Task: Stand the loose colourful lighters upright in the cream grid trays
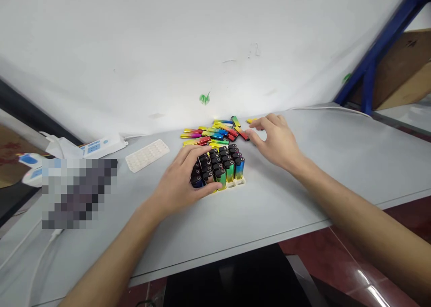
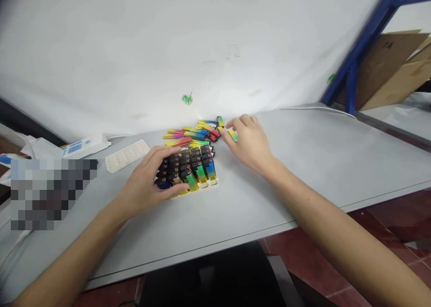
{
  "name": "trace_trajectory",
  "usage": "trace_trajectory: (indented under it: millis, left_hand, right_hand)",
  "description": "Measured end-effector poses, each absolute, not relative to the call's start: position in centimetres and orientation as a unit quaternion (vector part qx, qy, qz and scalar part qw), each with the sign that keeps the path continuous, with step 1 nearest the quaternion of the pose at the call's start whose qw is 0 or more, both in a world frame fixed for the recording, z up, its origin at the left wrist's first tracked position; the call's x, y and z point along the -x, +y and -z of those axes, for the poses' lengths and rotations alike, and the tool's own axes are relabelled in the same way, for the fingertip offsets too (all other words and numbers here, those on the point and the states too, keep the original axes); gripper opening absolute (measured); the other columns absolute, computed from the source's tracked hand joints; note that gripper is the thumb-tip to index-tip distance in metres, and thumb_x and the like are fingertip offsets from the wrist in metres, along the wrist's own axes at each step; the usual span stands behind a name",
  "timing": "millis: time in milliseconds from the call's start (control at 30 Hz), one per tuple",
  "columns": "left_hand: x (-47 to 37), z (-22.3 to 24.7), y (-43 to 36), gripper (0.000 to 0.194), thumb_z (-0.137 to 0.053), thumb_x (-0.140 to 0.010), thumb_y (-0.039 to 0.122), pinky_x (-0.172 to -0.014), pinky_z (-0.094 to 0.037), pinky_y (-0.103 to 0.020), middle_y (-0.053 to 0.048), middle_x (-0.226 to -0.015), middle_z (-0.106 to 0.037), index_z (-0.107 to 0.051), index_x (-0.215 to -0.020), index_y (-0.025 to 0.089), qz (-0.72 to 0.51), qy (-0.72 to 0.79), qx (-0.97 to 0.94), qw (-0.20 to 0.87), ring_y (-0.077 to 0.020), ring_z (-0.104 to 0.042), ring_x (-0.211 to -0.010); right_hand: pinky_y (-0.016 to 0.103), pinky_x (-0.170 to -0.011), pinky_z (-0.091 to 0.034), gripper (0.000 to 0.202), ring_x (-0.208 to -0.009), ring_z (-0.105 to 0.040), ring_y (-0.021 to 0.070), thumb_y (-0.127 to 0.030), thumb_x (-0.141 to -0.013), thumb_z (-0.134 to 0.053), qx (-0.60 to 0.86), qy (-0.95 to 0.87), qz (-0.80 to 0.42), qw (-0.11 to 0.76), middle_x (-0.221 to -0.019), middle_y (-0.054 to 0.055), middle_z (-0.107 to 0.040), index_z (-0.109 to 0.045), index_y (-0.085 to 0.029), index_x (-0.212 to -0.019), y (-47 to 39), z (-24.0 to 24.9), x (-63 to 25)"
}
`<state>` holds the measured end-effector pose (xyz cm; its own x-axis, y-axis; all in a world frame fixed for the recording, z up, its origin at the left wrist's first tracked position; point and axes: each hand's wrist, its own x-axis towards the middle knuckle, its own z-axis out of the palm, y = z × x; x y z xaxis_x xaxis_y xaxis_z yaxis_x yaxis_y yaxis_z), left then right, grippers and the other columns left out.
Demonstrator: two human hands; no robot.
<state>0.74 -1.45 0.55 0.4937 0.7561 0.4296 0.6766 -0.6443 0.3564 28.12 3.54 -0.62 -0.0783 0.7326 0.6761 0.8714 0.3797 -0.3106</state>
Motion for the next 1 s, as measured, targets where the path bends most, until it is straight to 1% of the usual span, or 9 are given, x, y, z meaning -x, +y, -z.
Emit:
trace_trajectory:
  millis: [100, 233, 333, 433, 600, 667, 767, 867, 1000]
  left_hand:
    - [-0.7, -0.7, -1.5, 0.067, -0.074, -0.082, 0.048, -0.105, -0.049, -0.047, -0.009, -0.135, -0.055, -0.043, -0.139, 0.028, -0.277, 0.416, -0.863, 0.071, -0.0299, -0.053, -0.127]
    - [-0.6, -0.5, -1.4, 0.066, -0.072, -0.084, 0.047, -0.105, -0.048, -0.045, -0.009, -0.135, -0.054, -0.042, -0.139, 0.027, -0.276, 0.414, -0.865, 0.066, -0.0284, -0.053, -0.127]
    - [-0.5, -0.3, -1.3, 0.067, -0.072, -0.084, 0.047, -0.105, -0.048, -0.045, -0.01, -0.135, -0.054, -0.042, -0.139, 0.026, -0.282, 0.411, -0.865, 0.06, -0.0279, -0.053, -0.126]
    - [-0.4, -0.1, -1.2, 0.067, -0.073, -0.084, 0.047, -0.104, -0.049, -0.045, -0.01, -0.134, -0.055, -0.042, -0.139, 0.026, -0.286, 0.404, -0.867, 0.055, -0.028, -0.053, -0.126]
    - [-0.5, -0.1, -1.2, 0.066, -0.072, -0.084, 0.046, -0.105, -0.048, -0.046, -0.01, -0.135, -0.056, -0.042, -0.14, 0.026, -0.286, 0.395, -0.872, 0.044, -0.0285, -0.053, -0.127]
    - [-0.5, -0.2, -1.2, 0.065, -0.071, -0.085, 0.045, -0.106, -0.048, -0.047, -0.01, -0.135, -0.056, -0.042, -0.14, 0.026, -0.287, 0.393, -0.873, 0.043, -0.0284, -0.052, -0.128]
    - [-0.5, -0.2, -1.3, 0.065, -0.072, -0.085, 0.045, -0.106, -0.048, -0.047, -0.01, -0.136, -0.056, -0.042, -0.14, 0.026, -0.286, 0.391, -0.874, 0.047, -0.0283, -0.052, -0.128]
    - [-0.5, -0.3, -1.4, 0.065, -0.072, -0.085, 0.045, -0.106, -0.048, -0.047, -0.01, -0.136, -0.056, -0.042, -0.139, 0.026, -0.288, 0.395, -0.871, 0.054, -0.0283, -0.052, -0.128]
    - [-0.5, -0.4, -1.4, 0.065, -0.071, -0.085, 0.044, -0.107, -0.047, -0.049, -0.01, -0.137, -0.056, -0.041, -0.14, 0.027, -0.285, 0.396, -0.871, 0.06, -0.0286, -0.053, -0.128]
  right_hand:
    - [0.051, -0.084, -0.047, 0.046, -0.107, -0.054, 0.0388, -0.058, -0.085, -0.062, 0.667, -0.705, 0.056, 0.234, -0.108, 0.02, -0.065, -0.071, -0.015, -0.099, 5.3, 1.5, -30.2]
    - [0.05, -0.085, -0.047, 0.032, -0.105, -0.057, 0.0375, -0.046, -0.084, -0.06, 0.697, -0.705, 0.014, 0.129, -0.103, 0.02, -0.065, -0.069, -0.015, -0.087, 5.9, 2.1, -31.0]
    - [0.047, -0.084, -0.048, 0.021, -0.104, -0.058, 0.0358, -0.037, -0.08, -0.062, 0.703, -0.684, 0.024, 0.192, -0.101, 0.018, -0.066, -0.067, -0.016, -0.082, 5.8, 1.9, -31.0]
    - [0.044, -0.082, -0.049, 0.021, -0.101, -0.06, 0.032, -0.037, -0.078, -0.067, 0.689, -0.634, 0.007, 0.352, -0.098, 0.014, -0.067, -0.062, -0.018, -0.087, 5.9, 1.4, -31.3]
    - [0.029, -0.058, -0.049, 0.027, -0.066, -0.061, 0.0162, -0.049, -0.091, -0.058, 0.588, -0.547, -0.211, 0.558, -0.078, 0.001, -0.064, -0.05, -0.024, -0.097, 6.1, 0.7, -31.2]
    - [0.024, -0.045, -0.04, 0.031, -0.047, -0.048, 0.0104, -0.056, -0.093, -0.055, 0.542, -0.541, -0.29, 0.574, -0.067, -0.004, -0.055, -0.05, -0.025, -0.1, 6.0, 0.7, -30.7]
    - [0.021, -0.038, -0.025, 0.033, -0.041, -0.03, 0.0069, -0.056, -0.092, -0.056, 0.519, -0.53, -0.379, 0.554, -0.058, -0.008, -0.041, -0.055, -0.024, -0.099, 5.7, 1.0, -29.7]
    - [0.021, -0.038, -0.021, 0.028, -0.042, -0.026, 0.0066, -0.048, -0.091, -0.061, 0.537, -0.516, -0.423, 0.516, -0.056, -0.008, -0.037, -0.059, -0.02, -0.094, 5.3, 1.2, -28.8]
    - [0.022, -0.04, -0.025, 0.027, -0.045, -0.032, 0.0076, -0.047, -0.09, -0.063, 0.532, -0.539, -0.427, 0.494, -0.06, -0.005, -0.045, -0.061, -0.021, -0.096, 4.9, 1.1, -28.2]
